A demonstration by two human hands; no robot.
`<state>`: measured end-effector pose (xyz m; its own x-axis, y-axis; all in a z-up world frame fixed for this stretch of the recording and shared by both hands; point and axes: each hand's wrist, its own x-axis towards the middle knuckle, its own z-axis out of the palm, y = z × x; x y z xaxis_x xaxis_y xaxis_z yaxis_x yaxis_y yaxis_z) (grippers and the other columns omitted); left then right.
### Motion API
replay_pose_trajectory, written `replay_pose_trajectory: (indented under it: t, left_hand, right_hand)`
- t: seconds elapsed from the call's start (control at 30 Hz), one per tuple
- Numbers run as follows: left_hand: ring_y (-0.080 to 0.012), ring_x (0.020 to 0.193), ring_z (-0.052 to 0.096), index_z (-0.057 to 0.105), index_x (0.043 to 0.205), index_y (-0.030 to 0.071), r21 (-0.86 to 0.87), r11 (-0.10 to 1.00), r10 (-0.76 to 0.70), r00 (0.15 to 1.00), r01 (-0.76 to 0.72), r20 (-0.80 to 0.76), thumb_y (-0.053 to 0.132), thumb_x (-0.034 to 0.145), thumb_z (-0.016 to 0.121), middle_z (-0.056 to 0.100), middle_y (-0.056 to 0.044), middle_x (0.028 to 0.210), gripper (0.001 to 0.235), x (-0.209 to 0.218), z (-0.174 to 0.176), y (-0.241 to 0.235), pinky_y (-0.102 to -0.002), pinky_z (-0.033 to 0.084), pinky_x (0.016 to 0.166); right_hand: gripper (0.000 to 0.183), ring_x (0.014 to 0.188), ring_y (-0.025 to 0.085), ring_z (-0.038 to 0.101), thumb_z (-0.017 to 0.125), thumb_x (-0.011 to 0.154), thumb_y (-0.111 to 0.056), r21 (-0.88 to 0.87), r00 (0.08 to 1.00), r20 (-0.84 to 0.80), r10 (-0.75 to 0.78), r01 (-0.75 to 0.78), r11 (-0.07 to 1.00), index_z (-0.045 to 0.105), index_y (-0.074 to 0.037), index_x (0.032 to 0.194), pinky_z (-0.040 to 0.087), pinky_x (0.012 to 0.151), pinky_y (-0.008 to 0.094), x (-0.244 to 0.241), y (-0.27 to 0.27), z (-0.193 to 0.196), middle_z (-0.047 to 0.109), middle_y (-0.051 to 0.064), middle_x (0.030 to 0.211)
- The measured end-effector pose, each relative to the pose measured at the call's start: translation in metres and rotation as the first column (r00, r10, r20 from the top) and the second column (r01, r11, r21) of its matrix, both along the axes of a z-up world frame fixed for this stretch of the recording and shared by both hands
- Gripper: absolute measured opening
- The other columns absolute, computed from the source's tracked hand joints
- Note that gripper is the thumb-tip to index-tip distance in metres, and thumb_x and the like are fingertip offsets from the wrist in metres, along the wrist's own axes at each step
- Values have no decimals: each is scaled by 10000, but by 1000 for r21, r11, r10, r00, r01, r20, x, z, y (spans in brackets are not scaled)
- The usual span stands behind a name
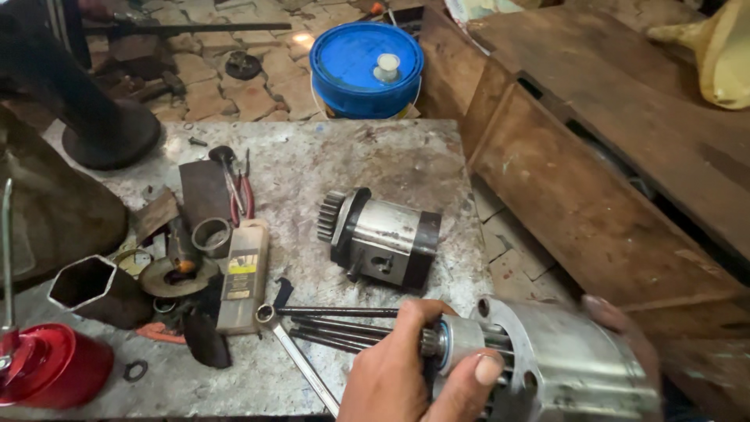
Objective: The person disassembles and reassembles a metal machinery component on a workbench. They remove the housing, handle internal gears, and use a wrench, pliers, and a metal tool to manipulate internal parts and bolts.
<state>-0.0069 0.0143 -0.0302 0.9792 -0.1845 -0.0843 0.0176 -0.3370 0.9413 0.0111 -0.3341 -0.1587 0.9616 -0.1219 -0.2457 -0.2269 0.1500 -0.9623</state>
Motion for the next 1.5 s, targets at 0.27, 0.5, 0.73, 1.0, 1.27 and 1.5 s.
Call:
replay_pose_trajectory:
  t: [0.27, 0.5, 0.73, 1.0, 1.27, 1.5]
  left_hand:
    - [-157, 827, 853, 603, 1140, 67, -303, 953, 36, 992, 3, 124, 386, 845, 811, 826, -88, 844, 482, -3, -12, -11, -293, 650, 765]
    - [-163, 806, 852, 592, 1143, 43, -275, 961, 68, 977, -10, 203, 363, 831, 853, 817, -87, 820, 517, -6, -24, -24, -300, 654, 747]
    - [-166, 859, 852, 586, 1121, 48, -280, 959, 5, 984, 46, 178, 291, 852, 813, 832, -79, 833, 428, -3, -32, -27, -306, 651, 802]
    - [-166, 819, 849, 600, 1105, 63, -234, 972, 62, 970, -6, 233, 345, 845, 822, 818, -72, 808, 443, 0, -41, -31, -303, 642, 757]
    - [-189, 733, 842, 651, 1067, 94, -144, 986, 98, 993, -88, 66, 480, 800, 811, 805, -92, 756, 496, 3, -40, -25, -326, 629, 695]
    - [-194, 731, 842, 646, 1081, 94, -104, 984, 160, 980, -148, 120, 494, 794, 800, 810, -102, 763, 516, -1, -47, -27, -334, 633, 684]
  right_hand:
    - [596, 1012, 280, 662, 701, 801, -281, -41, 999, 45, -5, 7, 999, 584, 45, 1285, 501, 921, 408, -15, -11, -21, 656, 221, 1143]
    - [617, 1034, 282, 656, 708, 791, -279, -25, 997, 62, -39, 40, 999, 574, 45, 1299, 492, 937, 411, -26, -11, -29, 647, 223, 1164]
    - [640, 1056, 285, 650, 715, 780, -276, -13, 994, 90, -56, 57, 998, 564, 44, 1313, 483, 953, 415, -22, -8, -28, 638, 225, 1186]
    - [666, 1081, 288, 643, 724, 769, -273, -16, 996, 81, -46, 47, 999, 553, 43, 1329, 472, 971, 418, -17, -8, -28, 628, 227, 1210]
    - [692, 1107, 291, 636, 732, 757, -270, -13, 999, 50, 6, -6, 1000, 541, 42, 1345, 462, 990, 422, -11, 6, -29, 618, 229, 1235]
    - [716, 1129, 294, 630, 739, 746, -267, -4, 999, 29, 42, -42, 999, 531, 42, 1359, 452, 1006, 425, -10, 15, -28, 609, 231, 1256]
